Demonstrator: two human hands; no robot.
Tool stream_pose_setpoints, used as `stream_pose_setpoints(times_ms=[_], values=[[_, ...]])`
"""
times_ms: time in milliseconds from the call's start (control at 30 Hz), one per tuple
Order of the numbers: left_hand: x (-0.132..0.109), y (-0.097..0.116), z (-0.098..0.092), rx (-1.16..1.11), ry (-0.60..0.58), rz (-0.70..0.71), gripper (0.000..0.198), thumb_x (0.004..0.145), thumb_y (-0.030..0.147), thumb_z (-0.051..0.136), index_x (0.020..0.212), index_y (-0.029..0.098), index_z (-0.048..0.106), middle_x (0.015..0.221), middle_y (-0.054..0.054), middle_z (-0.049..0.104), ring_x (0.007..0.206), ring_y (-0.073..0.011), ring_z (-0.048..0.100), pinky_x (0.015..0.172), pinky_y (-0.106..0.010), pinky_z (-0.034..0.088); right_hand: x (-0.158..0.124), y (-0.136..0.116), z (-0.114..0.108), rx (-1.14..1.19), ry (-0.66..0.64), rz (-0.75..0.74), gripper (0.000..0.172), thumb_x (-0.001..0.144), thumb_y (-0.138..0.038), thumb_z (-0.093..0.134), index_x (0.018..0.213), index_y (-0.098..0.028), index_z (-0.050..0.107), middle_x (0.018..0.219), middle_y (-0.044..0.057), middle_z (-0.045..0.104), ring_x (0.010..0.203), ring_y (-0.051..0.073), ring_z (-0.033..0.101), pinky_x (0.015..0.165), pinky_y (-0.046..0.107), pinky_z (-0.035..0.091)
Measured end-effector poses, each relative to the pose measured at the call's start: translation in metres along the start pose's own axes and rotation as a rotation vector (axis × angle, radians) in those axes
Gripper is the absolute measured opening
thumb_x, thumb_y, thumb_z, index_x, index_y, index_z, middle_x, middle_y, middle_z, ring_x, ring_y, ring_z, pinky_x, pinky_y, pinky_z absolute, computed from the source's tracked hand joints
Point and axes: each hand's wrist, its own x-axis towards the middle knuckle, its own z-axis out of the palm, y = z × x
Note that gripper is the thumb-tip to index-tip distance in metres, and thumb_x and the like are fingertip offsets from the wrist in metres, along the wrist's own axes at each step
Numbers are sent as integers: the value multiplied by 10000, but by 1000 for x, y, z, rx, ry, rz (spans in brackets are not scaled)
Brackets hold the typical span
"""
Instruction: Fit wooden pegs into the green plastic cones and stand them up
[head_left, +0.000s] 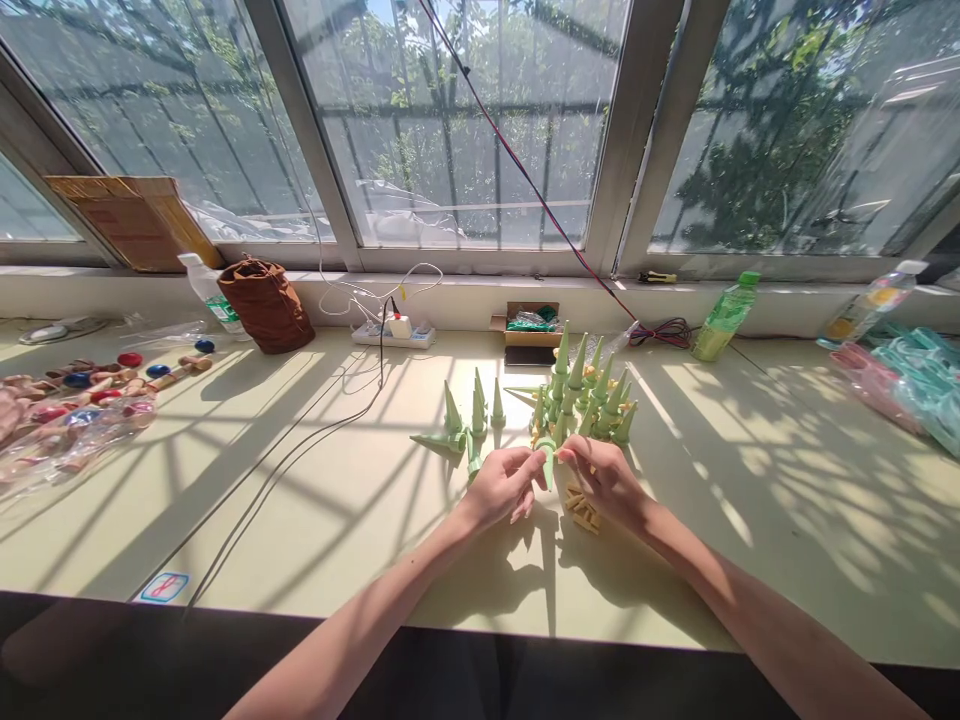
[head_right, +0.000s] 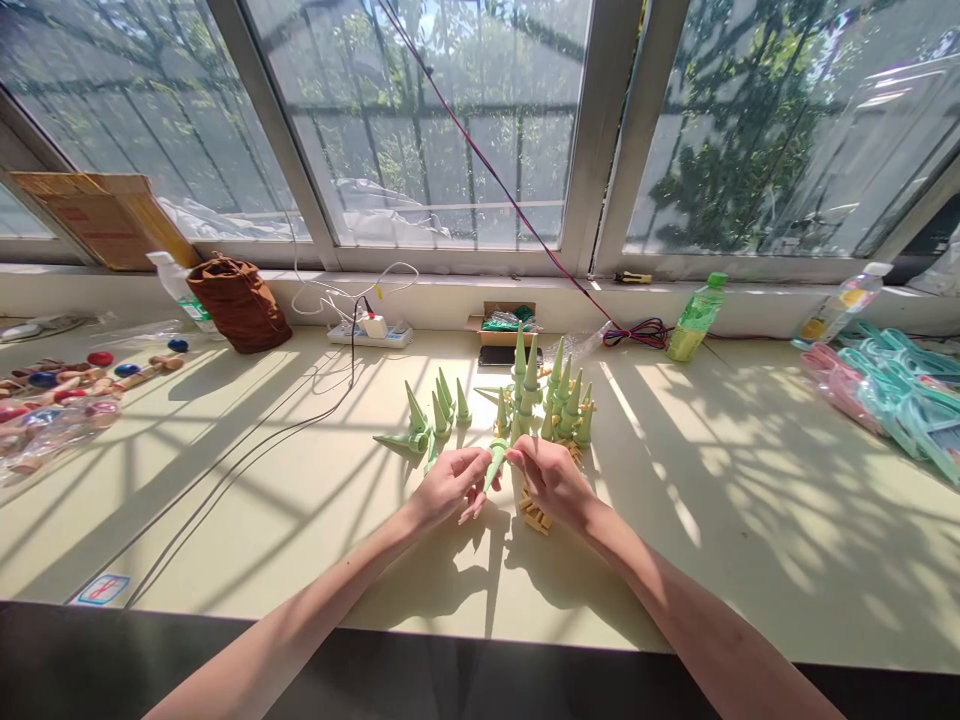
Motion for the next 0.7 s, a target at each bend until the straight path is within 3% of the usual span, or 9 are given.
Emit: stream_pose_setpoints(times_ms=[200, 533, 700], values=[[-2, 0, 1, 177, 85, 115, 349, 856, 485, 659, 901, 155, 555, 859, -27, 625, 479, -74, 553, 391, -190, 424, 0, -1, 1, 39, 14, 18, 349, 1015, -326, 358, 685, -230, 297, 594, -42, 327, 499, 117, 300, 490, 272, 284], [-1, -4, 1, 240, 221, 262, 312, 812, 393, 719, 967, 151, 600, 898, -24, 585, 552, -66, 510, 507, -215, 517, 0, -1, 3, 14, 24, -38, 354, 1021, -292, 355, 685, -226, 266, 589, -59, 288, 490, 97, 275, 482, 244, 257], [-1, 1, 2, 283, 216, 245, 297, 846, 415, 677, 961, 153, 597, 902, -33, 598, 553, -71, 507, 468, -190, 466, 0, -4, 3, 36, 30, 23, 370, 1027, -354, 341, 684, -231, 277, 585, -54, 299, 487, 108, 292, 480, 259, 276]])
